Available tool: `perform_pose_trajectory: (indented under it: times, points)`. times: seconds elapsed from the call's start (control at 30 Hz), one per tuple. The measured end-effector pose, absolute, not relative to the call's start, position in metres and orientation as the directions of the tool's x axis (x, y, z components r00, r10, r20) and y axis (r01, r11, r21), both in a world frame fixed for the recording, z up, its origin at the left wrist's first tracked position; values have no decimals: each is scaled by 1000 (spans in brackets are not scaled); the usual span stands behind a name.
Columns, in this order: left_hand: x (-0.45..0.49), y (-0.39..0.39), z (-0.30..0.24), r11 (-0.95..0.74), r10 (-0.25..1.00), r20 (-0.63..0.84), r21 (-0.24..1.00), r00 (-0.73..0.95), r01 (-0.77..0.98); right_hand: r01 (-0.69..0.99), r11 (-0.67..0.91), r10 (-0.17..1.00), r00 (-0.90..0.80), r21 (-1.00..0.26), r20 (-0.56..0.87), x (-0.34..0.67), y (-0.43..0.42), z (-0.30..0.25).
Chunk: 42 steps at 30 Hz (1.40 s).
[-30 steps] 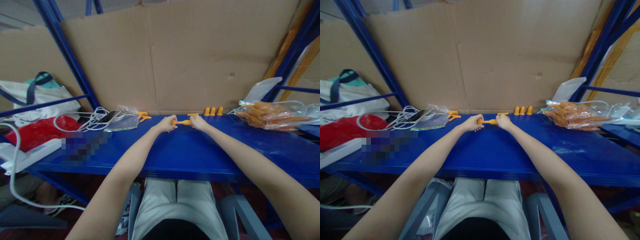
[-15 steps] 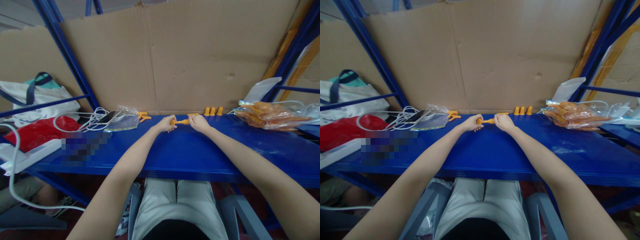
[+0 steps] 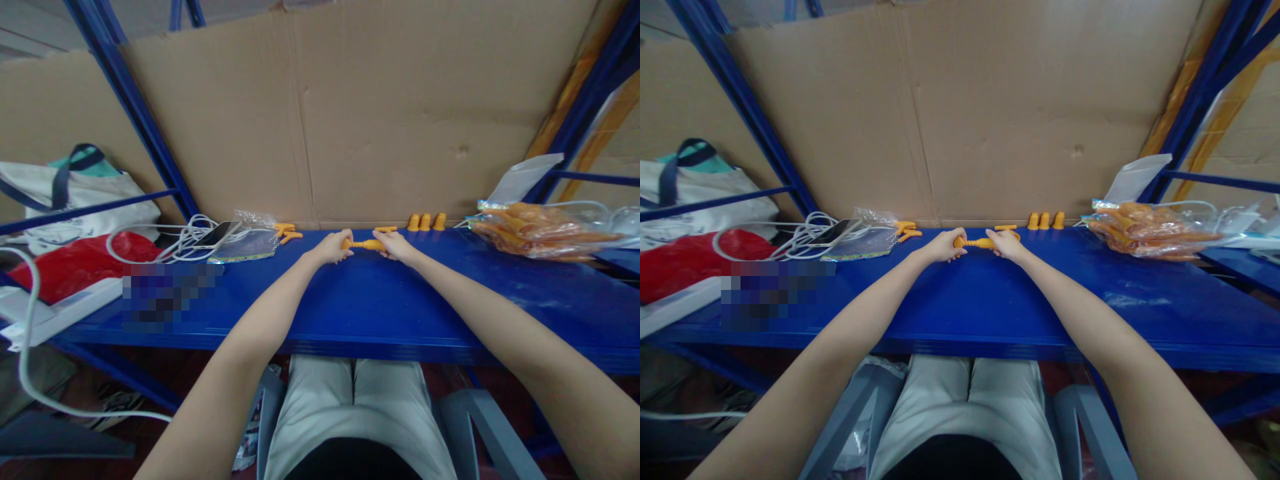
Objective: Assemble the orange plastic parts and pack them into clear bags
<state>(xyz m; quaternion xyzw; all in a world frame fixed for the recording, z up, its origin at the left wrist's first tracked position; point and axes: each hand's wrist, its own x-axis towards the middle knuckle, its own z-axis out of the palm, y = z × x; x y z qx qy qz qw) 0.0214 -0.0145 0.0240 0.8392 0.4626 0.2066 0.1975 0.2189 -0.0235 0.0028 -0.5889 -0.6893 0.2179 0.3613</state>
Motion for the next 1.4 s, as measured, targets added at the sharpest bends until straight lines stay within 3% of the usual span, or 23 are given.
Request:
perform_pose_trajectory:
  times: [0.1, 0.2, 0.3, 0.47, 0.73, 0.93, 1.17, 1.4]
  points:
    - [21, -12, 23, -462, 867, 138, 579, 478, 671, 675, 256, 956, -71, -692, 284, 222, -26, 3]
    - [20, -10, 21, -450, 871, 136, 610, 473, 653, 803, 329, 896, -100, -497, 432, 223, -26, 3]
    - [20, -9, 21, -450, 871, 139, 610, 471, 653, 892, 287, 874, -95, -348, 477, 221, -26, 3]
    - [20, -11, 22, -455, 870, 136, 588, 473, 668, 920, 258, 885, -102, -296, 455, 218, -27, 4]
    - [21, -13, 24, -461, 867, 131, 578, 481, 673, 884, 159, 951, -18, -440, 309, 219, -24, 7]
    - [21, -13, 23, -458, 869, 129, 572, 477, 680, 779, 121, 973, 29, -615, 228, 219, -21, 4]
    - [21, -11, 21, -471, 863, 144, 574, 484, 669, 691, 28, 986, 98, -722, 132, 217, -18, 1]
    - [19, -9, 18, -457, 874, 158, 593, 460, 663, 521, 63, 998, -38, -851, 51, 220, -28, 11]
